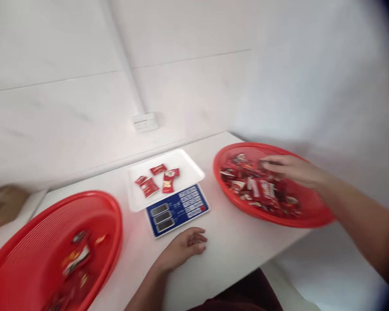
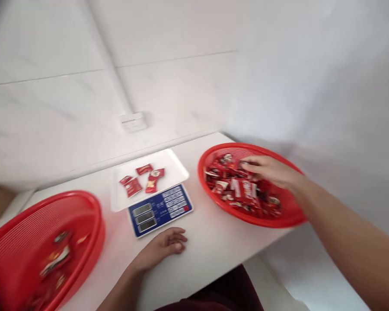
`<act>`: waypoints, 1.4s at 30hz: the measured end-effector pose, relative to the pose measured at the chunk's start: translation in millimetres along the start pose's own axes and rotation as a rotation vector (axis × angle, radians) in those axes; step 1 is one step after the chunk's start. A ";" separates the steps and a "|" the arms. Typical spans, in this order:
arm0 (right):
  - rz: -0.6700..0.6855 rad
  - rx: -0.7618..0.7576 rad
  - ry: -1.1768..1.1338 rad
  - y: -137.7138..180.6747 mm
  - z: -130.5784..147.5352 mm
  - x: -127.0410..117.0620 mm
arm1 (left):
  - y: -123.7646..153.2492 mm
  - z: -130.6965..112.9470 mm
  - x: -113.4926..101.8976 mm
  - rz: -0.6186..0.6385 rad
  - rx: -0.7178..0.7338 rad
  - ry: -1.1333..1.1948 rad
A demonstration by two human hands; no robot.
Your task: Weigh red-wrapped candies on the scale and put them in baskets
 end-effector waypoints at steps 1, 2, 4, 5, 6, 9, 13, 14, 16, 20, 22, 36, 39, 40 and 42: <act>0.019 0.004 -0.103 -3.0 5.7 7.2 | 0.5 0.5 -0.4 0.005 0.005 0.006; 0.035 0.016 -0.175 -6.3 13.0 15.7 | 0.6 1.7 -1.7 0.012 0.011 0.010; 0.091 0.001 -0.264 -10.0 35.6 38.8 | 0.6 5.7 -4.3 0.049 0.016 -0.007; 0.134 -0.017 -0.275 -9.3 50.0 53.3 | 0.7 8.1 -5.5 0.067 0.022 -0.024; 0.184 -0.043 -0.264 -7.1 65.9 69.4 | 1.0 10.4 -6.4 0.083 0.029 -0.045; 0.329 -0.157 -0.117 2.1 114.3 122.3 | 1.5 15.9 -7.4 0.110 0.056 -0.106; 0.417 -0.374 0.045 1.1 162.4 188.4 | 0.6 19.7 -7.5 0.141 0.072 -0.152; 0.412 -0.413 0.082 -2.2 168.8 202.6 | 0.2 19.9 -7.7 0.145 0.076 -0.162; 0.339 -0.514 0.203 -9.2 177.2 226.7 | -0.2 19.8 -8.3 0.152 0.084 -0.185; 0.241 -0.835 0.422 -8.6 182.8 264.1 | 0.2 18.4 -9.1 0.151 0.089 -0.224; 0.322 -0.935 0.498 -5.0 178.0 279.0 | 0.4 17.5 -8.6 0.156 0.084 -0.228; 0.348 -0.747 0.732 -43.8 148.1 255.6 | 0.7 15.8 -7.7 0.159 0.072 -0.192; 0.390 -0.742 0.760 -42.0 142.2 250.3 | 0.0 17.5 -8.4 0.161 0.077 -0.185; 0.394 -0.736 0.761 -42.1 140.5 247.5 | -0.2 17.9 -8.4 0.163 0.077 -0.184; 0.397 -0.725 0.773 -42.7 137.9 240.9 | -0.5 17.8 -8.2 0.166 0.079 -0.185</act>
Point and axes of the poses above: each hand's wrist, its own y-axis away from the middle knuckle, its own x-axis out of the palm, z = x × y, the point moved 5 cm from there along -y, towards the middle knuckle, and after that the axes turned 6 degrees about x, right-handed, at the moved point
